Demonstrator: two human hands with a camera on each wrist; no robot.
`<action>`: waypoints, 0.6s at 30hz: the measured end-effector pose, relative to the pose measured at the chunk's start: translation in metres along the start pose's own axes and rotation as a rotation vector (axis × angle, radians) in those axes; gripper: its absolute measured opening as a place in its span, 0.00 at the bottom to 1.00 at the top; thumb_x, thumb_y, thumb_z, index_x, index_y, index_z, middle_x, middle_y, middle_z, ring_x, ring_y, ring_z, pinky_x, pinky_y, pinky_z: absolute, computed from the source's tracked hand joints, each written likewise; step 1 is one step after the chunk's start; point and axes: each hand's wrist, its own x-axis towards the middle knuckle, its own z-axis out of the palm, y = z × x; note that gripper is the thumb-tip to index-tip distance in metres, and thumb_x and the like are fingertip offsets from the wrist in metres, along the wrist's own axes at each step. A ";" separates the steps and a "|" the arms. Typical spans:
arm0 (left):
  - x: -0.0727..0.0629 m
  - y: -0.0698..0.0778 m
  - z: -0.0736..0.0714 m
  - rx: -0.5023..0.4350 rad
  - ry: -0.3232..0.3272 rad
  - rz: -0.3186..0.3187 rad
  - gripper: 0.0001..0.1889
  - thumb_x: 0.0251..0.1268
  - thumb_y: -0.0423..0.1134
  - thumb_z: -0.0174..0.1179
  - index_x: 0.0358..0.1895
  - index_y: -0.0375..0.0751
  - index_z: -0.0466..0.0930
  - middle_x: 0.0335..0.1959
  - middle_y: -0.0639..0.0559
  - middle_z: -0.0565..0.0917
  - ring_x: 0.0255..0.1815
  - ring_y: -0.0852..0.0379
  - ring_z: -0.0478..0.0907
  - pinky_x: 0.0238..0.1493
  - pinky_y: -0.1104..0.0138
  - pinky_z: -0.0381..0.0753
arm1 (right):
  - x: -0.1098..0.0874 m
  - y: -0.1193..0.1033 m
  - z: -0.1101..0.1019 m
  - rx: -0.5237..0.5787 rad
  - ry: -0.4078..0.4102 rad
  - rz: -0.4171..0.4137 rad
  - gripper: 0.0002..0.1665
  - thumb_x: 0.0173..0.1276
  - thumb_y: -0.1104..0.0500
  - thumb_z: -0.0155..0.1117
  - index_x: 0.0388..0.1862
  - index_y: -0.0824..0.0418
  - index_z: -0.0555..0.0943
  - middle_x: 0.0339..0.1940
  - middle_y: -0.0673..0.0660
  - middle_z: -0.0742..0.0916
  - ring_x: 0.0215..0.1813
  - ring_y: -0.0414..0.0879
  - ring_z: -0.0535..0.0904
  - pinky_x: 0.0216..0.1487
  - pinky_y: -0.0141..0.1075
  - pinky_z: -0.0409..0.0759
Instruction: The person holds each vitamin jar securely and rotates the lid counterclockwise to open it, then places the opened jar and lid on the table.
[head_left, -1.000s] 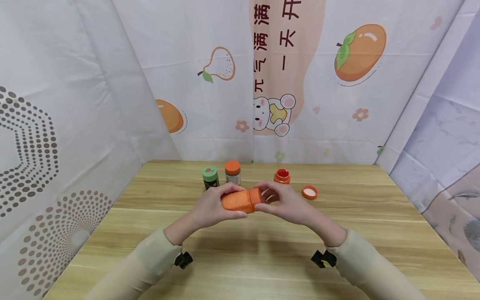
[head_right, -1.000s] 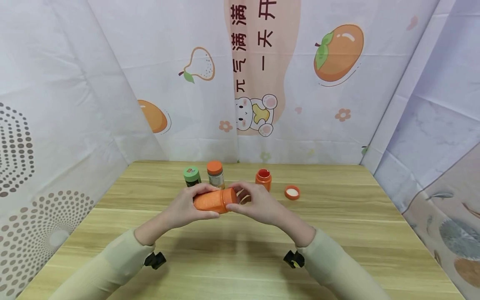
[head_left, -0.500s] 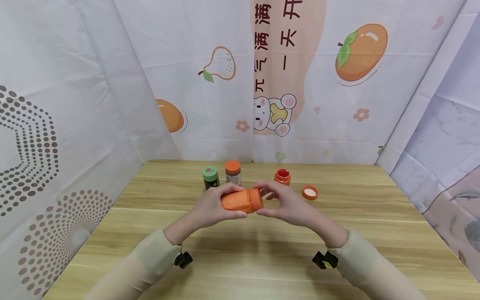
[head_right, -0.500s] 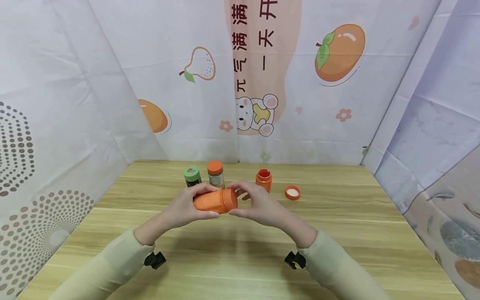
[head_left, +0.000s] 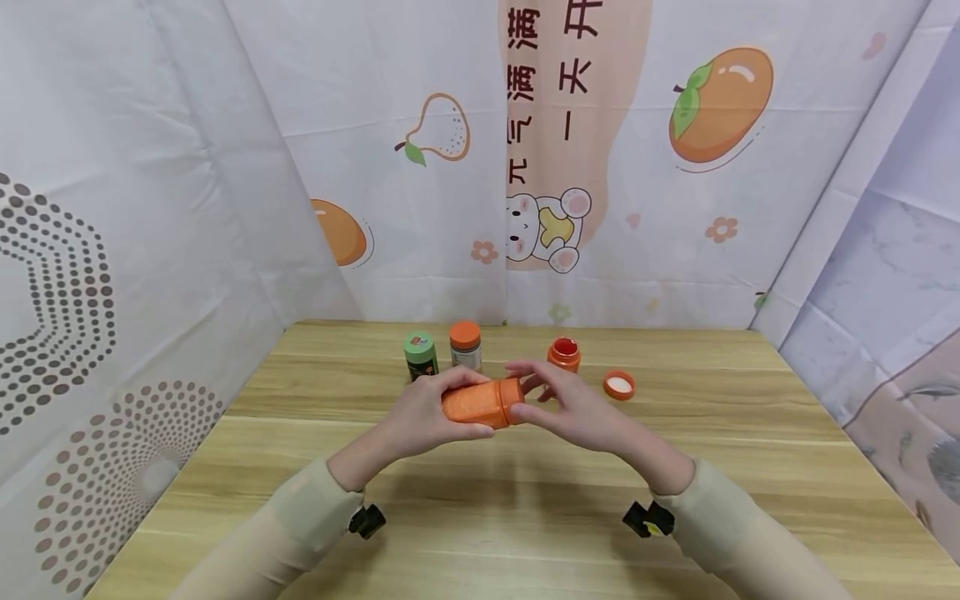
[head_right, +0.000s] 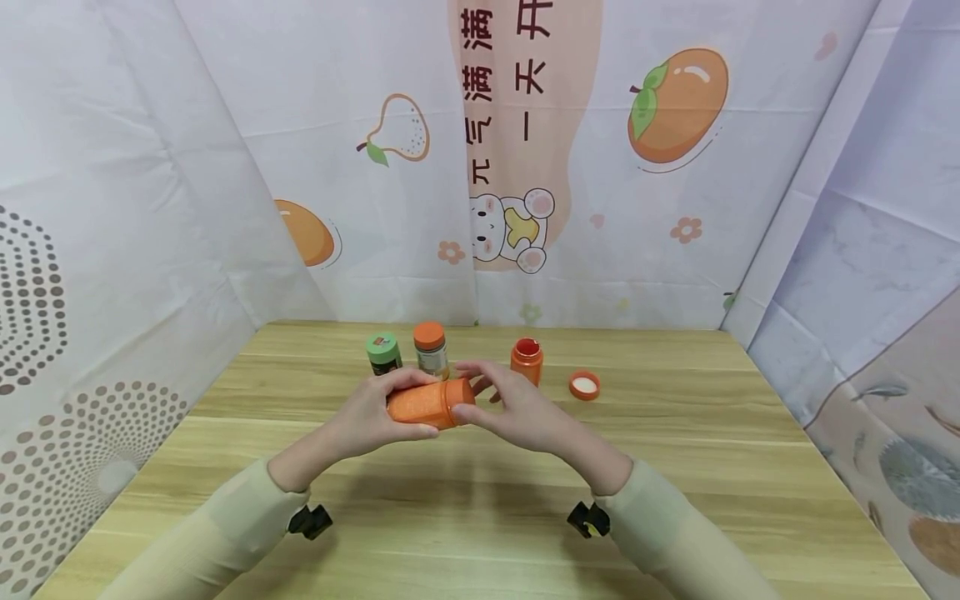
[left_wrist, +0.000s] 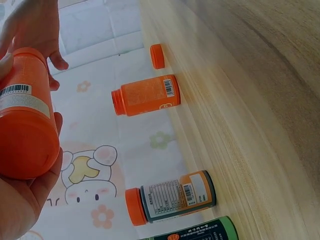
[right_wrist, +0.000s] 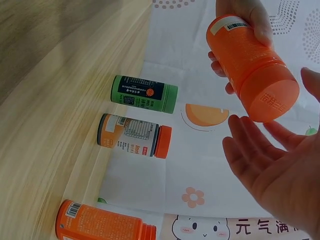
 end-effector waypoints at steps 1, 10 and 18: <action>0.000 0.000 0.000 0.000 -0.001 0.001 0.27 0.48 0.51 0.76 0.53 0.52 0.79 0.41 0.60 0.82 0.34 0.58 0.77 0.34 0.63 0.79 | 0.000 -0.001 0.000 0.005 -0.008 0.026 0.32 0.70 0.49 0.63 0.69 0.57 0.68 0.56 0.50 0.80 0.52 0.45 0.77 0.50 0.42 0.78; 0.000 0.002 0.000 0.007 -0.011 0.006 0.27 0.48 0.51 0.76 0.53 0.53 0.79 0.42 0.61 0.81 0.36 0.59 0.76 0.35 0.63 0.79 | 0.000 0.000 0.000 -0.019 -0.106 0.151 0.30 0.74 0.43 0.55 0.69 0.53 0.67 0.45 0.51 0.81 0.43 0.47 0.79 0.38 0.40 0.79; 0.000 0.003 0.000 0.008 -0.016 0.006 0.27 0.48 0.51 0.76 0.53 0.52 0.79 0.43 0.60 0.82 0.37 0.59 0.77 0.36 0.63 0.79 | 0.000 0.000 0.001 -0.013 -0.104 0.100 0.23 0.74 0.45 0.55 0.62 0.53 0.72 0.37 0.49 0.81 0.37 0.46 0.79 0.35 0.40 0.79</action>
